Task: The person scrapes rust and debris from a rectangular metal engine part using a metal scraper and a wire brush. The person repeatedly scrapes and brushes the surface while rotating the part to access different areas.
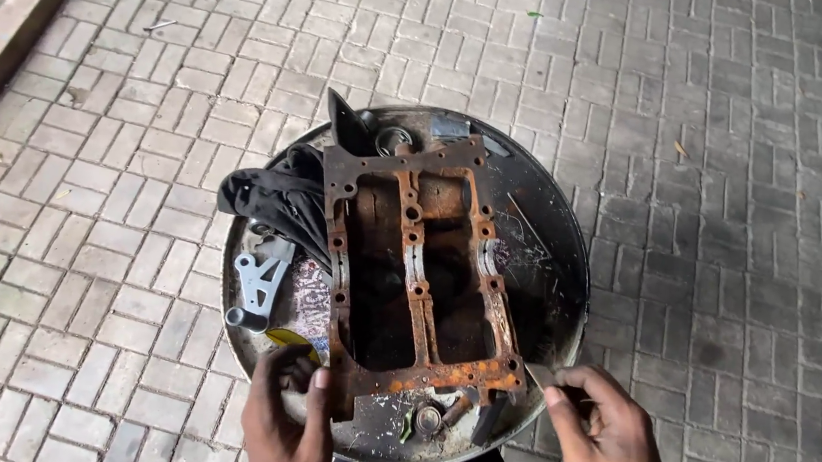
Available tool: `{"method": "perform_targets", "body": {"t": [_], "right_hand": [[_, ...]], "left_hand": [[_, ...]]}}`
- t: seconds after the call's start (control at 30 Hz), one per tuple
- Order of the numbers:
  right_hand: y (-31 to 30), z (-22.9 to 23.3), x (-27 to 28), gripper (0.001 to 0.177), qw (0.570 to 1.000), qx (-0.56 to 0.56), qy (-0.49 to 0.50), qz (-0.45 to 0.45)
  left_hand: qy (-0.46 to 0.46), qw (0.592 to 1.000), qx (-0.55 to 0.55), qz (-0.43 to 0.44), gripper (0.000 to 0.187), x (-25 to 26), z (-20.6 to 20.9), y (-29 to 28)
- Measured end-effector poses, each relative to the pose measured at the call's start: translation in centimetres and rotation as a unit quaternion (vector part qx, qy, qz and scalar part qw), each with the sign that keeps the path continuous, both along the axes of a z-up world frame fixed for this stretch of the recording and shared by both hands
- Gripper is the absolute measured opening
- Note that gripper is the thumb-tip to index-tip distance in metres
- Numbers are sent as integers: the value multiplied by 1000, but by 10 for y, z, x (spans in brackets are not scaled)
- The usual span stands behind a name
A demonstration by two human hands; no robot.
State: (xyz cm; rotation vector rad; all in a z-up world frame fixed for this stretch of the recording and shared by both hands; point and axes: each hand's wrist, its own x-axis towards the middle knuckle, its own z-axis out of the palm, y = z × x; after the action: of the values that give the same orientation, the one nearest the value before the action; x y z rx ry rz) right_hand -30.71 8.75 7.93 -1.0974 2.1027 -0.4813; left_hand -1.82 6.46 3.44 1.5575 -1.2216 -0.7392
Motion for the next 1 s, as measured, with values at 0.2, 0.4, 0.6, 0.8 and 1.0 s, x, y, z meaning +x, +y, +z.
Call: {"method": "perform_targets", "body": {"t": [0.2,0.4,0.6,0.8,1.0], "right_hand": [[4,-4,28,48,987,-160,20,25],[19,-23,66,37,984,-122,4,-129],[15,-1,67,41,976,-188,28,-107],[26,-25,61,37,967,-249,-5,-44],[25,-22,78,34,951,-296,-37,-84]], "left_hand": [[-115,979,-130,-109,22,-5,15,-23],[-37,975,-38,-214,48,-9,9,-43],[-15,974,-6,-228,46,-9,18,-39],[-28,974,-27,-225,41,-8,17,-39],[-25,974,-44,-222,40,-8,17,-42]]}}
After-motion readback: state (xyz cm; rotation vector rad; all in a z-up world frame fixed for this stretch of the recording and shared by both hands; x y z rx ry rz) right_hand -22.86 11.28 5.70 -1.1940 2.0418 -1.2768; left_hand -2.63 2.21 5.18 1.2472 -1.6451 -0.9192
